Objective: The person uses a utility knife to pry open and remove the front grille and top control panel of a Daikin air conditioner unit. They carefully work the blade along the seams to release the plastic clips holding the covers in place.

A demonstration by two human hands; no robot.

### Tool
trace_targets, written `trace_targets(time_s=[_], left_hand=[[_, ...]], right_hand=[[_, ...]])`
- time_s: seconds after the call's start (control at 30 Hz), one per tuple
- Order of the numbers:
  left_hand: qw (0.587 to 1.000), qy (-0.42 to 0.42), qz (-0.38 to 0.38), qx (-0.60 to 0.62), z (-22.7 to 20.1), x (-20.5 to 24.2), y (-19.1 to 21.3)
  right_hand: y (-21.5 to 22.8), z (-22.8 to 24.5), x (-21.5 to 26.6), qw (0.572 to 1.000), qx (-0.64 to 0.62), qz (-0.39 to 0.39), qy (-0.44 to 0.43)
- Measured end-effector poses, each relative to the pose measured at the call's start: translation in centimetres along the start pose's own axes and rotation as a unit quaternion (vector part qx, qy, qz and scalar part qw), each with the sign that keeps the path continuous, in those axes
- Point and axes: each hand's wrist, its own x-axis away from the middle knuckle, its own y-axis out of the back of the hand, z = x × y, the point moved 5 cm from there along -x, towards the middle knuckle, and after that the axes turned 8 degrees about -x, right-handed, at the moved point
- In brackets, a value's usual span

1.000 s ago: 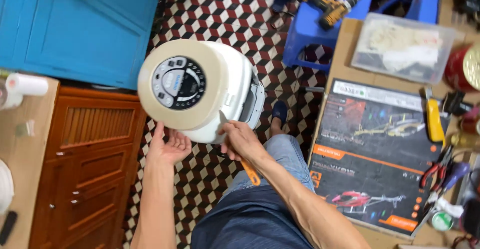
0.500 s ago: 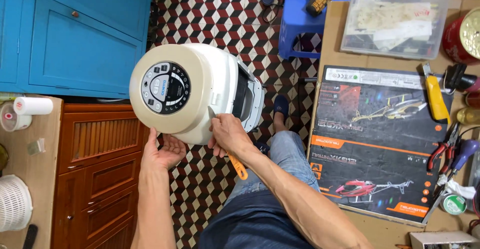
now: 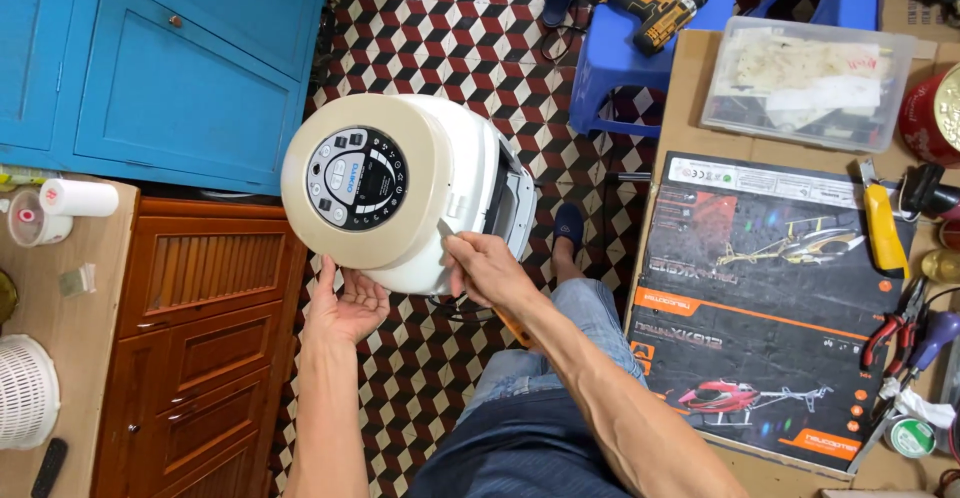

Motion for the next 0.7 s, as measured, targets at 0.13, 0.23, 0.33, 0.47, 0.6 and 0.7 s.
trace_targets(time_s=[0.13, 0.23, 0.33, 0.47, 0.6, 0.7], left_hand=[[1.000, 0.002, 0.011, 0.008, -0.2, -0.4, 0.5], [0.999, -0.025, 0.005, -0.034, -0.3, -0.1, 0.4], [0.985, -0.114, -0.008, -0.132, -1.0, -0.3, 0.8], [0.952, -0.195, -0.011, -0.235, -0.9, 1.8, 0.5], [0.599, -0.569, -0.098, -0.555, -0.7, 10.1, -5.3], [0.364, -0.636, -0.048, -0.679, 0.9, 11.5, -10.7]], right_hand=[[0.8, -1.4, -1.0, 0.993, -0.079, 0.086, 0.015], [0.9, -1.5, -1.1, 0.984, -0.133, 0.116, 0.003], [0.7, -0.7, -0.5, 0.986, -0.128, 0.108, -0.013], [-0.3, 0.2, 0.0, 0.996, -0.064, 0.067, -0.003], [-1.0, 1.3, 1.1, 0.992, 0.127, -0.004, 0.011], [-1.8, -0.2, 0.2, 0.986, 0.153, -0.016, 0.062]])
